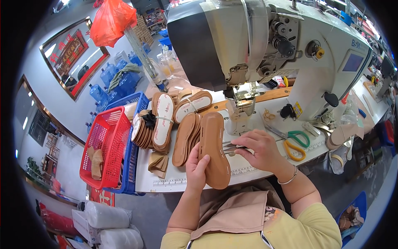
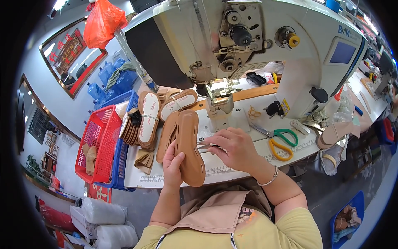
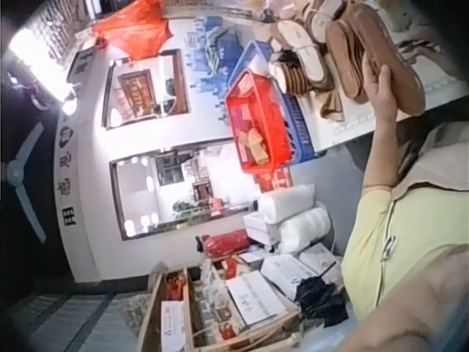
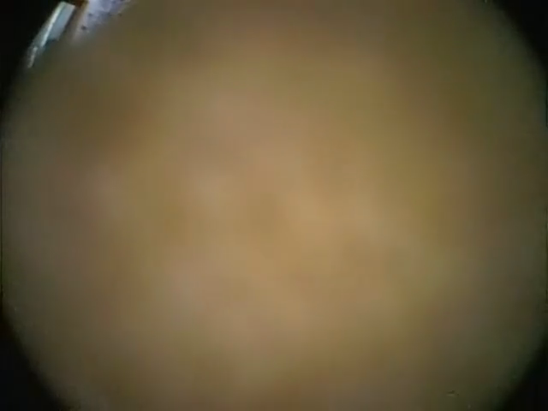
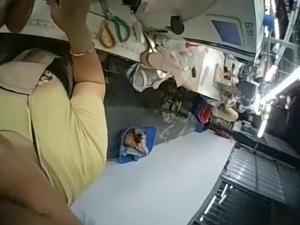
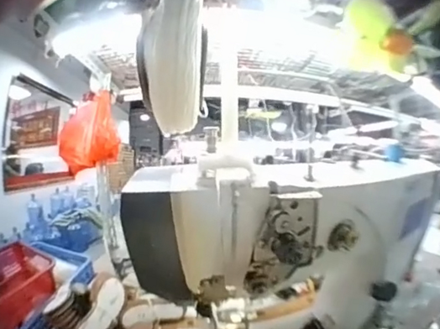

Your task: Stitching leather or synthetic shoe components together using an industrial sewing machine.

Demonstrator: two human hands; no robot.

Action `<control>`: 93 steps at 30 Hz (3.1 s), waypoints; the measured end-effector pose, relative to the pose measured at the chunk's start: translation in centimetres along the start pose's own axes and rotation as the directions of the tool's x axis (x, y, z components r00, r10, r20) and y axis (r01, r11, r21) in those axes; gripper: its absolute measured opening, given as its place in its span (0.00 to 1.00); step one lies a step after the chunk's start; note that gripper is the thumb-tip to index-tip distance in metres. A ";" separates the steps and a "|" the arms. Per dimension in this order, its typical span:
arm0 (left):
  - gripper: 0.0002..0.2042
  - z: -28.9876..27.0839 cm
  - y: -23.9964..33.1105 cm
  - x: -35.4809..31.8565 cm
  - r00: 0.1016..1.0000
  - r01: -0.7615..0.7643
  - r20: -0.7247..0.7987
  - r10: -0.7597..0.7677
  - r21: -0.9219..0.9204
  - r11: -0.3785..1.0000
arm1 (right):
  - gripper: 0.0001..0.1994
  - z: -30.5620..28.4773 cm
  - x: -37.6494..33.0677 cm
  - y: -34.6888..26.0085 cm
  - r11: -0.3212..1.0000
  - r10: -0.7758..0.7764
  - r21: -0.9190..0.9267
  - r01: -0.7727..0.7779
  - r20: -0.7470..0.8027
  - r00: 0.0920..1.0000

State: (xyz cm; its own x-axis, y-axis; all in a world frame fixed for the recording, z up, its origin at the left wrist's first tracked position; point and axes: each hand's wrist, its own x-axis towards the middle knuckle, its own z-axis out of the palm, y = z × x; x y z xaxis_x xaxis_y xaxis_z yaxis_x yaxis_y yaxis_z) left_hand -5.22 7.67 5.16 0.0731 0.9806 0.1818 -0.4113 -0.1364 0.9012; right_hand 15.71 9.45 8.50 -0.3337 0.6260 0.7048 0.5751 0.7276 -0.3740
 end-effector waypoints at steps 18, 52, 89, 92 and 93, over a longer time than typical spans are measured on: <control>0.23 -0.1 -0.1 0.1 0.999 0.032 0.000 -0.032 -0.014 0.999 | 0.11 0.5 0.0 0.4 0.999 -0.002 0.032 0.002 0.012 1.000; 0.22 -1.2 -1.9 1.3 0.935 0.353 0.121 -0.333 -0.405 0.844 | 0.09 -0.9 -0.6 0.2 0.971 0.233 0.037 -0.234 0.032 0.972; 0.28 -3.2 -8.9 1.9 0.965 -0.252 0.179 0.191 0.832 0.495 | 0.07 2.2 -11.7 5.7 0.846 0.270 -0.454 -0.281 -0.089 0.959; 0.28 -2.9 -8.4 1.9 0.977 -0.208 0.150 0.153 0.839 0.502 | 0.07 2.2 -12.4 5.5 0.849 0.238 -0.451 -0.274 -0.136 0.962; 0.27 -2.7 -8.2 1.8 0.931 -0.352 0.270 0.244 0.838 0.418 | 0.08 2.0 -12.7 5.3 0.866 0.220 -0.429 -0.258 -0.137 0.966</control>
State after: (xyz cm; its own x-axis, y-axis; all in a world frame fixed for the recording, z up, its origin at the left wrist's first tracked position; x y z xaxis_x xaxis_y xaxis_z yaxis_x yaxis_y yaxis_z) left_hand -4.20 10.91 -3.01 0.2125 0.8422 0.4955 0.5633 -0.5199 0.6422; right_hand 21.51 5.91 -3.68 -0.0934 0.7259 0.6815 0.9045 0.3479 -0.2466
